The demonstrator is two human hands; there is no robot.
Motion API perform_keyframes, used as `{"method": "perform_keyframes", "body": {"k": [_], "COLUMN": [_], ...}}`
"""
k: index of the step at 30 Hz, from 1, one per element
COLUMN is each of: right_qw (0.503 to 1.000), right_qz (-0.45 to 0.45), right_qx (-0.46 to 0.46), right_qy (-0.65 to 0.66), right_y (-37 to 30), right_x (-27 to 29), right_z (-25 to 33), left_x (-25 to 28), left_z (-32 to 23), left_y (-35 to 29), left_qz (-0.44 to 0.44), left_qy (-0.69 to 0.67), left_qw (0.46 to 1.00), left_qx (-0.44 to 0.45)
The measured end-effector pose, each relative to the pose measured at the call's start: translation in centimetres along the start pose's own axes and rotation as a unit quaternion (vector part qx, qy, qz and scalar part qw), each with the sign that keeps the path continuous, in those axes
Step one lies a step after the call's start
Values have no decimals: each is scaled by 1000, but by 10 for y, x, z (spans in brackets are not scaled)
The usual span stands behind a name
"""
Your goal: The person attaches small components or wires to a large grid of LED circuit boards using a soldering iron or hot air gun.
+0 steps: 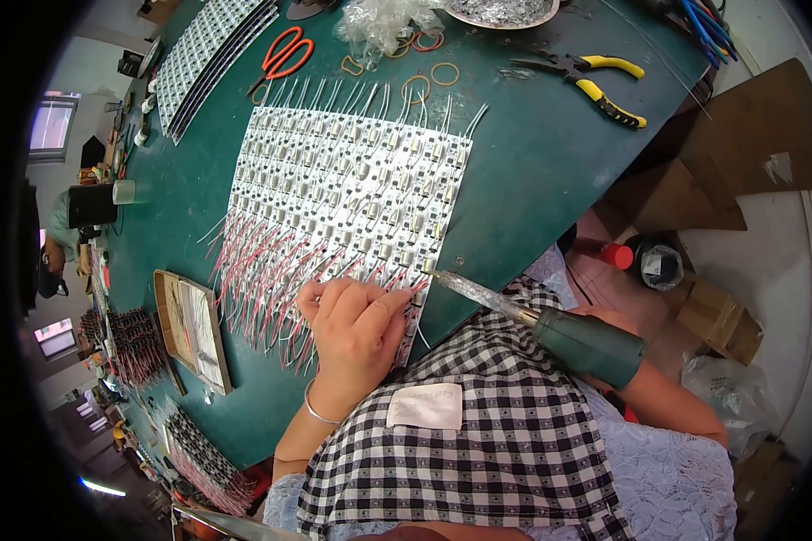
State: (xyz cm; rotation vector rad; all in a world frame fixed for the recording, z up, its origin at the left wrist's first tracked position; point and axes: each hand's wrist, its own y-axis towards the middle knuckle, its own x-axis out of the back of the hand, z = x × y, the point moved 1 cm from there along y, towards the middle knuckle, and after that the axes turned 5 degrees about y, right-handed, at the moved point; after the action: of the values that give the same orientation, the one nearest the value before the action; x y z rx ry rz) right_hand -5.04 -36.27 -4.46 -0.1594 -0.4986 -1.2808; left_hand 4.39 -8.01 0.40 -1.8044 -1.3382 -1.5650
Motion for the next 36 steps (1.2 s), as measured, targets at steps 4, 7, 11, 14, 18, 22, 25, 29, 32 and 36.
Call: {"method": "perform_keyframes", "body": {"k": [4, 7, 11, 14, 18, 22, 25, 29, 32, 36], "right_qw": [998, 997, 999, 995, 987, 948, 992, 993, 988, 976], "right_qz": [-2, -11, -2, -9, 36, -66, -43, -8, 4, -14], "right_qx": [3, 54, 51, -27, 102, -175, -56, -89, -123, -196], "right_qy": [-55, -47, -13, 100, -116, 257, 101, 83, 93, 91], "right_y": [1, -4, -9, -22, 8, -2, -2, 1, 6, 8], "right_x": [-1, -4, -6, -6, 0, -2, 3, 8, 9, 1], "right_z": [9, -4, -10, -17, 7, 10, 5, 13, 10, 0], "left_x": [0, 0, 0, -1, -1, 0, 1, 0, 0, 21], "left_z": [1, 0, 1, 0, 0, 0, -1, 0, 2, 8], "left_y": [2, 1, 1, 1, 0, 0, 2, 3, 1, -20], "left_qz": [-5, -3, -3, -5, -3, -1, 3, 10, 14, -8], "left_qy": [-11, -1, -3, -4, -3, -11, -8, -8, -3, 38], "left_qw": [1000, 1000, 1000, 1000, 1000, 1000, 1000, 1000, 1000, 998], "left_qx": [-9, -5, -3, -3, 1, -1, -2, -14, -13, 43]}}
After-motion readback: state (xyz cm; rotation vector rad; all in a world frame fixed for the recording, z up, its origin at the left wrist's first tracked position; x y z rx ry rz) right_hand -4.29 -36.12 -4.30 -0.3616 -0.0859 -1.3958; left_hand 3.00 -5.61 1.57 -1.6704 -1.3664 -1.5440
